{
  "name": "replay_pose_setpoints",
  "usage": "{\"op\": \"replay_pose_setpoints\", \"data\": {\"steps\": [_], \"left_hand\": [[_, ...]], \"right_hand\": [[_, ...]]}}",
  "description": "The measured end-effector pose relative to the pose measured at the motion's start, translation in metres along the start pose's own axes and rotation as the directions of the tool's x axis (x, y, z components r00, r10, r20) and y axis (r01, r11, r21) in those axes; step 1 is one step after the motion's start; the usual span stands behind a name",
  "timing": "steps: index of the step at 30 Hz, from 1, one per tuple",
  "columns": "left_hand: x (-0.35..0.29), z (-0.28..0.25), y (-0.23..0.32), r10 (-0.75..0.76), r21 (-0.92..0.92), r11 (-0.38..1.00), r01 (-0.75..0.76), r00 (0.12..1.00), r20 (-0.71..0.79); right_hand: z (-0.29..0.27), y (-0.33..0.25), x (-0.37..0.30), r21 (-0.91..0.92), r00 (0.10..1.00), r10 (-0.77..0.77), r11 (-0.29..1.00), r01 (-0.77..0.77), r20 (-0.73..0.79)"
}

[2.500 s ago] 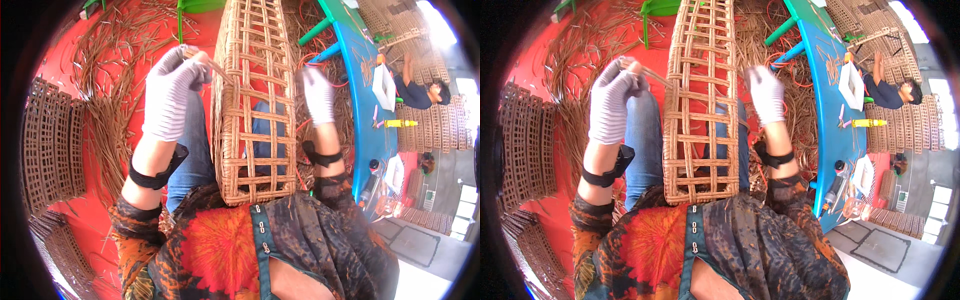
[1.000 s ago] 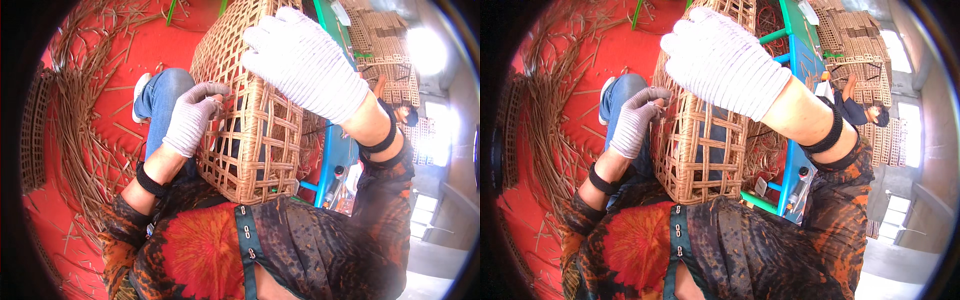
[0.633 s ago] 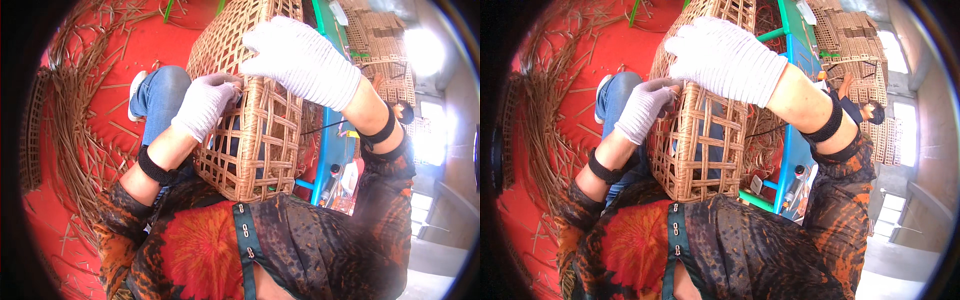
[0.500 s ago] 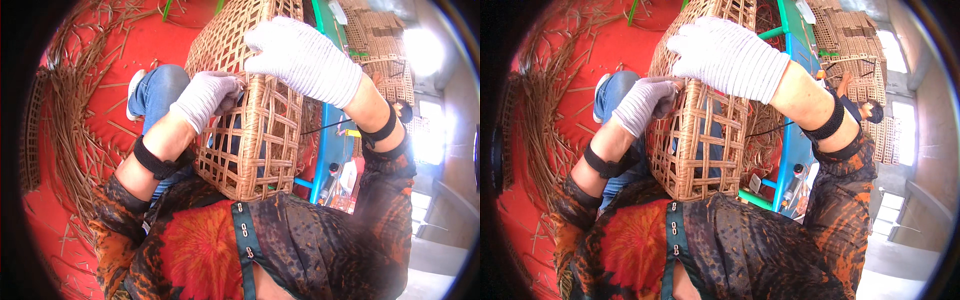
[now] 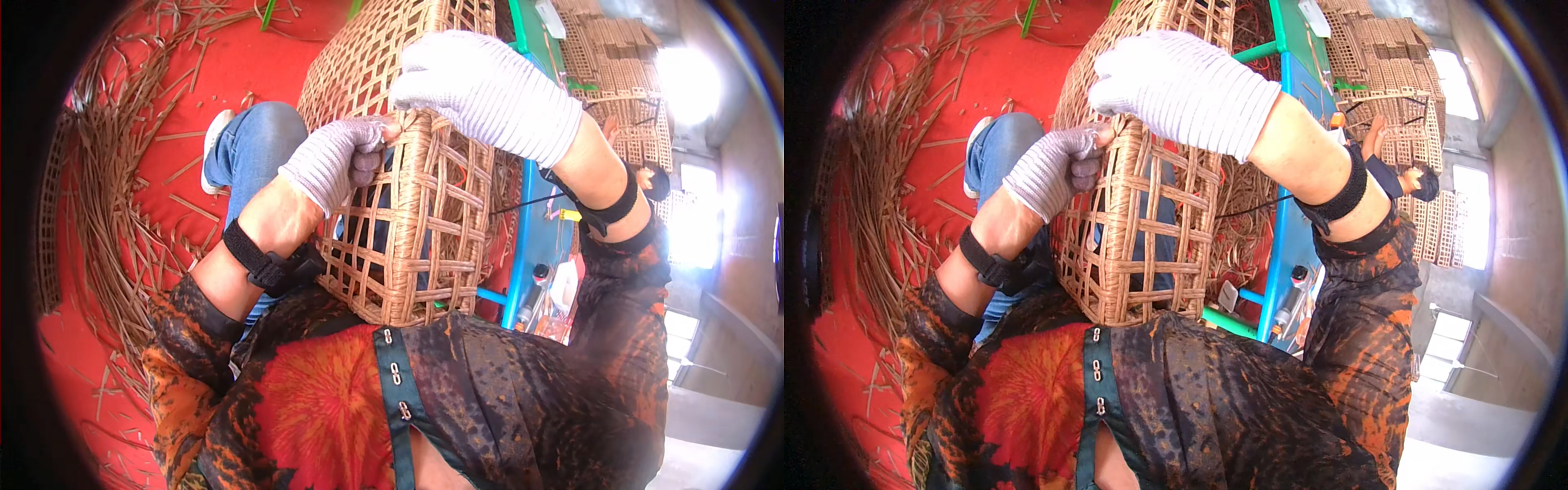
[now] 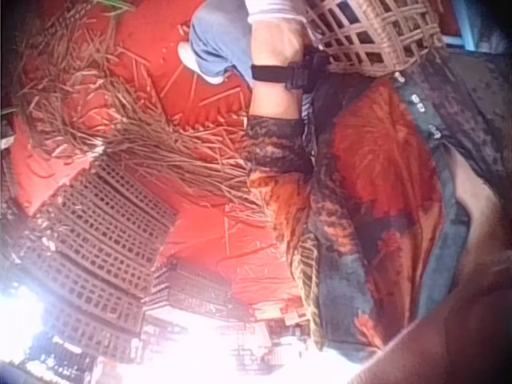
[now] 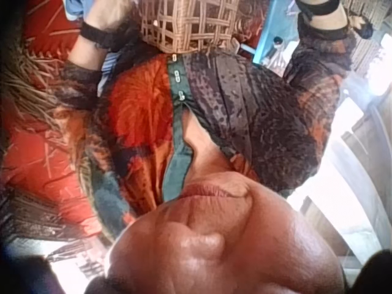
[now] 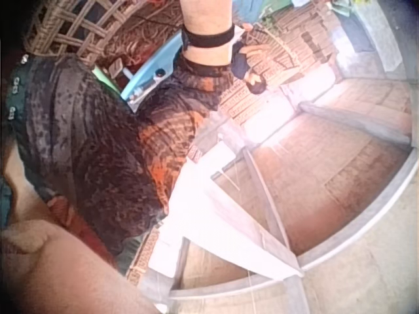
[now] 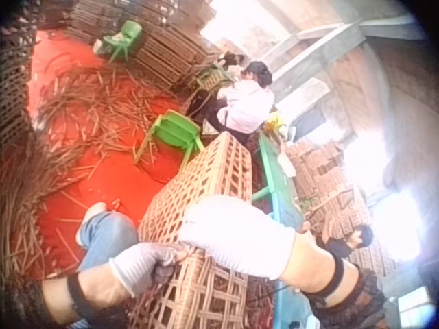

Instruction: The person weaves a wicker chair by threading cane strips through the frame, pulling them tight, and tucking the ends into the weave. They rotate the chair to work on different sections, including the seat, backrest, and bottom.

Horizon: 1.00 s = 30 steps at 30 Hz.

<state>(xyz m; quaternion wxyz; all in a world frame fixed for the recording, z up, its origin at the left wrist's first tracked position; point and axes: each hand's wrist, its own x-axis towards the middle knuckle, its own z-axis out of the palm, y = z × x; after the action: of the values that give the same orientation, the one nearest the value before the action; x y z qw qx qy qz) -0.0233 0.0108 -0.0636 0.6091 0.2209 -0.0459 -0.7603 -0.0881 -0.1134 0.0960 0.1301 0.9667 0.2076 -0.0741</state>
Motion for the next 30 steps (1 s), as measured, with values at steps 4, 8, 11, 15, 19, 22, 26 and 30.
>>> {"op": "replay_pose_setpoints", "data": {"steps": [4, 8, 11, 15, 19, 22, 26, 30], "left_hand": [[-0.001, 0.0, -0.001, 0.015, -0.011, 1.0, -0.015, 1.0, 0.01], [-0.002, -0.003, -0.002, 0.023, -0.013, 1.0, -0.023, 0.999, 0.04], [0.0, -0.002, -0.005, 0.025, -0.011, 1.0, -0.025, 1.0, 0.005], [0.001, -0.001, -0.008, 0.056, -0.021, 0.998, -0.056, 0.998, -0.03], [-0.001, 0.003, -0.005, 0.074, 0.041, 0.997, -0.072, 0.995, -0.067], [-0.006, 0.008, -0.003, 0.118, 0.167, 0.981, -0.099, 0.987, -0.109], [-0.005, 0.008, -0.006, 0.17, 0.268, 0.956, -0.123, 0.972, -0.161], [-0.011, 0.004, -0.013, 0.227, 0.301, 0.939, -0.165, 0.956, -0.185]], "right_hand": [[-0.005, -0.007, 0.002, -0.089, 1.0, 0.02, 0.996, -0.021, -0.015], [-0.004, -0.008, 0.003, -0.038, 0.994, 0.033, 0.999, -0.029, 0.105], [0.001, -0.021, -0.001, -0.018, 0.982, 0.07, 0.998, -0.068, 0.177], [0.017, -0.02, -0.004, 0.075, 0.99, 0.115, 0.991, -0.109, -0.078], [-0.006, -0.012, -0.005, 0.164, 0.956, 0.293, 0.942, -0.293, 0.021], [-0.001, -0.014, -0.013, 0.06, 0.956, 0.29, 0.956, -0.288, -0.04], [0.008, -0.032, -0.019, 0.064, 0.947, 0.318, 0.945, -0.32, 0.047], [-0.004, -0.042, -0.039, 0.56, 0.787, 0.614, 0.676, -0.479, -0.068]]}}
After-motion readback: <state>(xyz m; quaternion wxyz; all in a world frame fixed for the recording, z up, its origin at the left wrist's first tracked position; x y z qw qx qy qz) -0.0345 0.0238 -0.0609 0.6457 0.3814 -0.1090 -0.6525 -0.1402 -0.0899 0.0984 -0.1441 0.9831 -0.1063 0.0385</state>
